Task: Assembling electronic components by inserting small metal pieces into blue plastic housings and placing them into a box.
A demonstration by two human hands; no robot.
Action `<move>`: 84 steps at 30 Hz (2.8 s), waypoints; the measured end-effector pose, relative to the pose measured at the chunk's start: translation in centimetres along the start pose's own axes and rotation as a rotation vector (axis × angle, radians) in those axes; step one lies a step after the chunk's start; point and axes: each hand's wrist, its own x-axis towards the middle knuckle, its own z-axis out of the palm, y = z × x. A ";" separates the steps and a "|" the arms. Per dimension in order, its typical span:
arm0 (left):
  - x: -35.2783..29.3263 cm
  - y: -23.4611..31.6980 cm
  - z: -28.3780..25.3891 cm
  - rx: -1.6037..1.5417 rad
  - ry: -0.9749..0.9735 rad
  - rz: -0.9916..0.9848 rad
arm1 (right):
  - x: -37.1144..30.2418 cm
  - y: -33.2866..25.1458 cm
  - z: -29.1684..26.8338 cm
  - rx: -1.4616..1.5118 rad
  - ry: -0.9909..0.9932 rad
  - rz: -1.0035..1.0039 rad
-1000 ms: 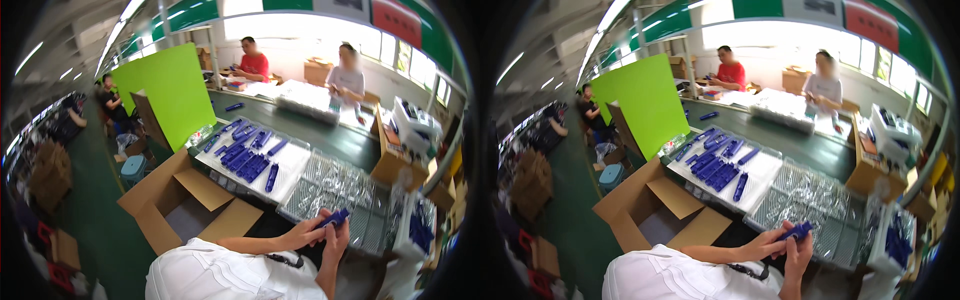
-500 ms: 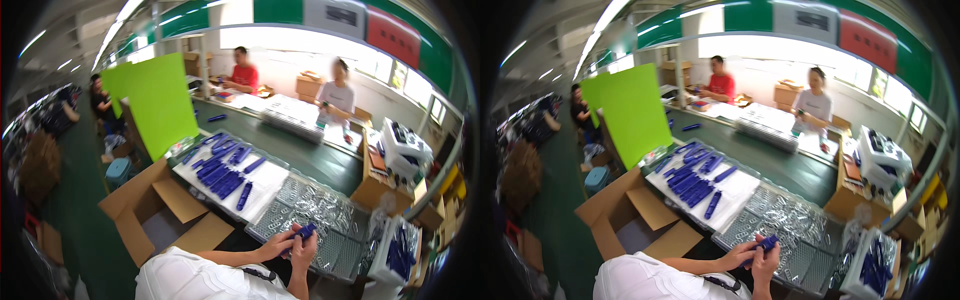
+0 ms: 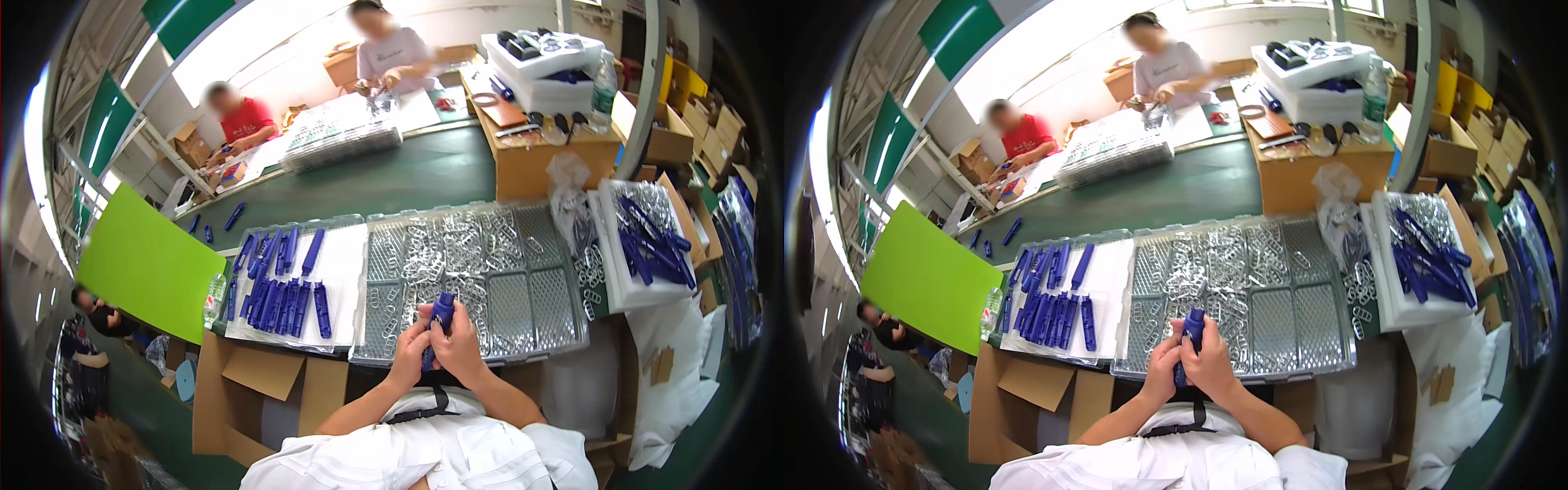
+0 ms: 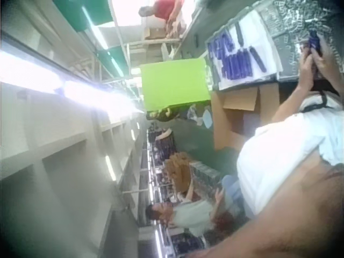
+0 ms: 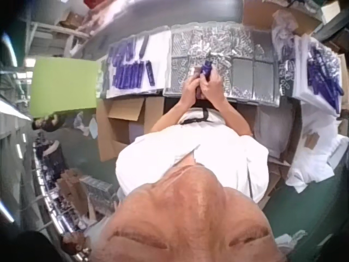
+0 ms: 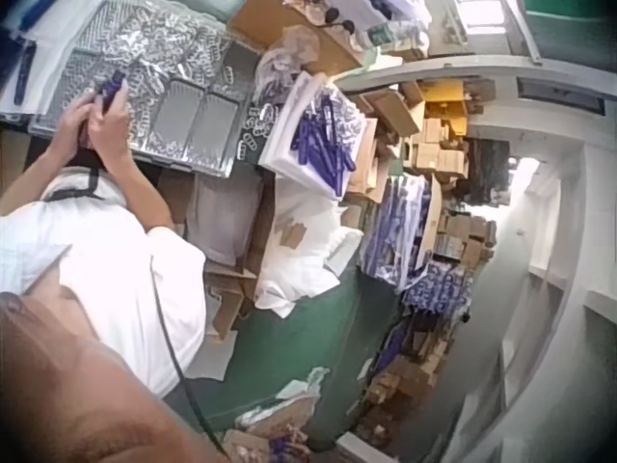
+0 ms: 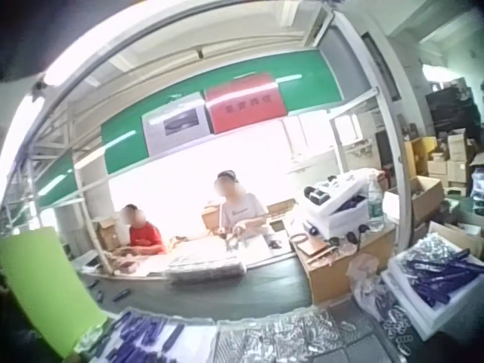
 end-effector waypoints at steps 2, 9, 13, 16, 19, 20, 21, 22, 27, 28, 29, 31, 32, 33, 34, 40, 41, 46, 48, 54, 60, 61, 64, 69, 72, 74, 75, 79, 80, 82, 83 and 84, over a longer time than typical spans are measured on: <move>1.1 -0.5 -0.2 0.034 -0.014 -0.037 | 0.3 0.4 -0.2 -0.092 0.103 0.025; 2.8 -1.3 1.7 0.911 0.108 0.456 | 0.6 1.6 -1.7 0.554 0.218 0.264; 3.6 -1.3 1.7 0.972 0.079 0.378 | -0.9 2.3 -3.3 0.886 0.234 0.431; 3.7 -1.7 1.6 0.986 -0.096 0.394 | -2.2 2.2 -4.0 1.017 0.245 0.411; 4.4 -2.1 1.8 0.963 -0.122 0.400 | -3.0 1.9 -4.4 1.054 0.234 0.367; 4.8 -2.4 1.4 0.954 -0.118 0.378 | -3.0 1.3 -4.4 1.079 0.226 0.335; 4.7 -2.0 1.7 0.975 -0.111 0.384 | -3.1 1.1 -4.4 1.047 0.256 0.355; 4.4 -1.3 2.0 1.076 -0.105 0.503 | -3.2 1.3 -4.1 1.029 0.262 0.373; 4.6 -0.7 1.3 1.007 -0.065 0.619 | -3.7 2.6 -3.4 0.866 0.333 0.443; 4.6 -0.8 0.9 0.955 -0.060 0.649 | -3.5 2.7 -3.3 0.873 0.336 0.440; 4.7 -0.7 0.1 0.883 -0.068 0.550 | -3.0 2.5 -4.0 0.844 0.360 0.478; 4.5 -0.5 -1.7 0.501 -0.003 0.312 | -1.0 0.9 -6.3 0.637 0.455 0.380; 4.3 0.0 -2.5 0.273 0.050 0.197 | 0.7 -0.1 -8.6 0.407 0.532 0.304; 4.2 0.6 -4.3 0.150 -0.016 0.160 | 2.8 -0.9 -11.7 0.114 0.525 0.083; 3.9 1.3 -5.3 0.030 -0.033 0.115 | 5.0 -0.6 -16.0 -0.122 0.591 -0.054; 2.1 2.0 -9.7 -0.399 -0.155 -0.103 | 14.2 0.3 -42.1 -1.869 0.504 0.287; 1.5 1.7 -10.2 -0.429 -0.174 -0.108 | 15.1 0.6 -40.5 -1.964 0.511 0.145; -0.2 0.4 -10.9 -0.449 -0.183 -0.056 | 14.3 1.0 -22.1 -0.990 0.157 -0.060; 0.0 -0.2 -10.7 -0.450 -0.161 -0.107 | 13.7 3.4 -16.1 -1.100 -0.065 -0.077; 0.2 0.5 -10.2 -0.522 -0.220 -0.160 | 14.0 8.4 -11.3 -1.423 -0.164 0.066; -0.1 0.3 -11.1 -0.442 -0.157 -0.190 | 13.0 5.2 -11.6 -0.887 0.008 0.215; 0.0 0.2 -11.0 -0.419 -0.157 -0.180 | 12.3 3.9 -10.9 -0.886 -0.006 0.216; 0.2 0.9 -10.6 -0.332 -0.185 -0.161 | 9.4 -0.6 -8.4 -0.360 0.055 0.370; 0.3 1.6 -9.7 -0.335 -0.286 -0.144 | 5.0 -5.5 -5.1 -0.302 -0.149 0.086; -0.5 2.1 -9.4 -0.312 -0.311 -0.157 | 2.7 -8.2 -1.6 -0.195 -0.078 0.131; -1.3 2.3 -9.3 -0.286 -0.313 -0.163 | 2.6 -8.0 -1.3 -0.192 -0.154 0.072; -1.7 2.2 -9.3 -0.247 -0.326 -0.132 | 2.7 -8.0 -0.8 -0.306 -0.197 -0.017; -2.7 1.9 -9.4 -0.155 -0.350 -0.075 | 2.3 -8.4 1.0 -0.615 -0.277 -0.128; -3.0 1.8 -9.3 -0.155 -0.348 -0.074 | 2.2 -8.2 1.1 -0.686 -0.292 -0.149; -3.3 1.7 -9.2 -0.141 -0.321 -0.060 | 2.3 -7.9 1.2 -0.743 -0.315 -0.246; -3.5 1.7 -9.2 -0.142 -0.320 -0.061 | 2.3 -8.1 1.5 -0.821 -0.326 -0.305; -3.7 1.6 -9.1 -0.104 -0.314 -0.062 | 2.3 -8.2 1.7 -0.897 -0.336 -0.364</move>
